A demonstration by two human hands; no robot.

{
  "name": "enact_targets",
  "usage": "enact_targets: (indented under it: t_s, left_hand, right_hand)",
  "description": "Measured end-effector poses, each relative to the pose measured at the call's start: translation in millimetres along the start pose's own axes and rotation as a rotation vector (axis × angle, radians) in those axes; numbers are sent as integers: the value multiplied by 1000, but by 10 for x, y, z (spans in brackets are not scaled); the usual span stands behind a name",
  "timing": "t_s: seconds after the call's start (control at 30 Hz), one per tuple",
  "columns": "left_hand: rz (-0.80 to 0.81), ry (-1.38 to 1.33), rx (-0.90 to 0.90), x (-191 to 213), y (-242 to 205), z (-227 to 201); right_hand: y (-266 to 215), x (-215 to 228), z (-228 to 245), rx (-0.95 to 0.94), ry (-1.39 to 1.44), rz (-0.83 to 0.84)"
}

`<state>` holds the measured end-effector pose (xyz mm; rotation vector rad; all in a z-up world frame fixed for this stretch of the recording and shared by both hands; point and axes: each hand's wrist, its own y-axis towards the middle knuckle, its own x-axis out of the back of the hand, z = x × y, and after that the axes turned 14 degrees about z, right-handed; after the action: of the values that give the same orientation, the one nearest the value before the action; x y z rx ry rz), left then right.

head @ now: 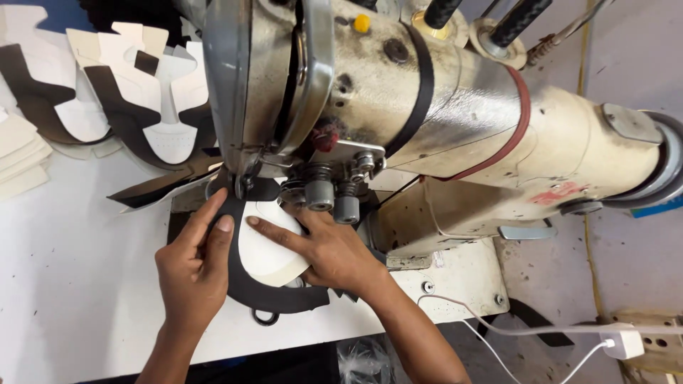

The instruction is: The person sews black straps onto white sandal soles using a sewing machine. They repeatedly pick up a sole, align the strap, guide it through the machine, and then cut the thread with scissors before placing the finished item aside.

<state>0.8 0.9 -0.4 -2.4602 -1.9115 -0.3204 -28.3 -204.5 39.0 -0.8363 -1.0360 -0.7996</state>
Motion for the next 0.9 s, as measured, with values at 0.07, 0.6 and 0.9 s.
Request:
enact_targets:
  t_s: [0.07, 0.6, 0.9]
  left_hand:
    - [-1, -10, 7, -2, -10, -14]
    - [-40, 33, -34, -6, -30, 29]
    - [34, -142, -176, 249, -38, 205]
  right_hand:
    - [-3, 34, 17, 11, -17, -20]
    - [-100, 101, 41, 98, -1, -13]
    - [154, 86, 189, 169, -154, -61]
